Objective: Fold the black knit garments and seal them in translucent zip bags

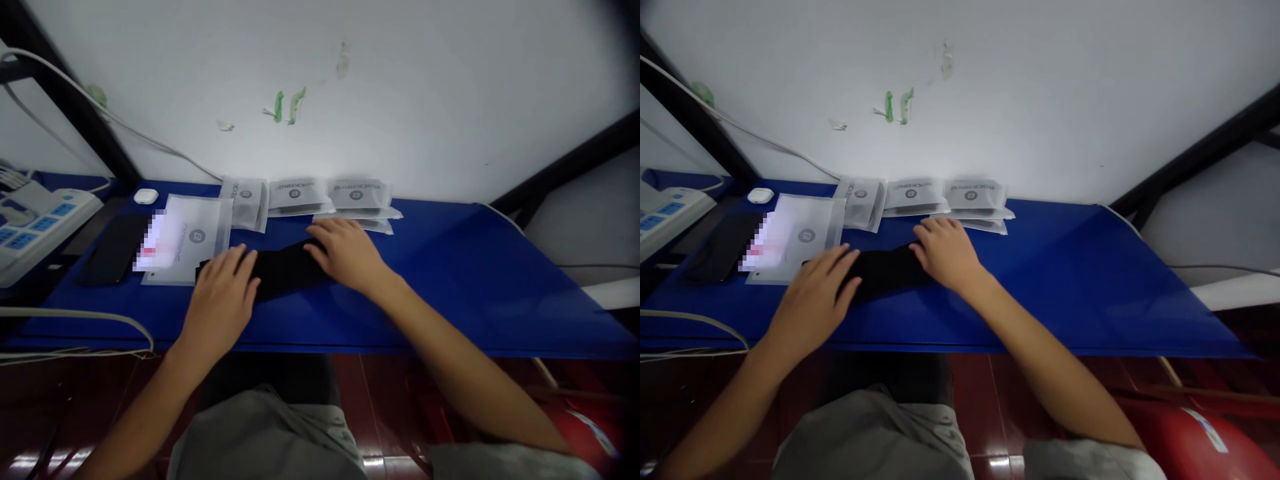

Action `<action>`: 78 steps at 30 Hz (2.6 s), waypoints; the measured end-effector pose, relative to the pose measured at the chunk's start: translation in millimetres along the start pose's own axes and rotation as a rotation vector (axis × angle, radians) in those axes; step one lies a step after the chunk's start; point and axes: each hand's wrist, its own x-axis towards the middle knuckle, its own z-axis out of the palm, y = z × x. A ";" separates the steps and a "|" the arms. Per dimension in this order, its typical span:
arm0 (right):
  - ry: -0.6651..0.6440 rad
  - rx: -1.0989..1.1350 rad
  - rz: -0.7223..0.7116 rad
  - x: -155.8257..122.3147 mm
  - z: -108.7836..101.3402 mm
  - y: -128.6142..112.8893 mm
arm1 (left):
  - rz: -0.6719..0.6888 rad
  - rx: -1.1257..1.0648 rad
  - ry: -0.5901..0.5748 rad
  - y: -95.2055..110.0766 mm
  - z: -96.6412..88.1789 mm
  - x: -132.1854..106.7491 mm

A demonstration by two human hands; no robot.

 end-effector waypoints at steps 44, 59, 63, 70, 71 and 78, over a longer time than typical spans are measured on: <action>-0.014 0.239 0.021 -63.9 51.2 6.2 | -0.631 0.137 -0.023 -53.7 17.8 -22.7; -0.014 0.317 0.080 -64.7 54.1 5.3 | -0.733 -0.058 0.168 -35.8 -1.9 0.1; -0.009 0.365 0.098 -66.1 54.6 5.7 | -0.685 -0.092 0.202 -26.3 -1.8 4.6; 0.033 0.412 0.110 -66.8 59.1 7.8 | -0.500 -0.115 0.296 11.7 3.9 18.2; 0.034 0.417 0.112 -66.8 59.5 7.9 | -0.457 -0.121 0.285 16.5 5.8 19.6; 0.073 0.470 0.127 -68.5 59.3 8.8 | -0.044 -0.273 0.140 25.2 22.6 15.3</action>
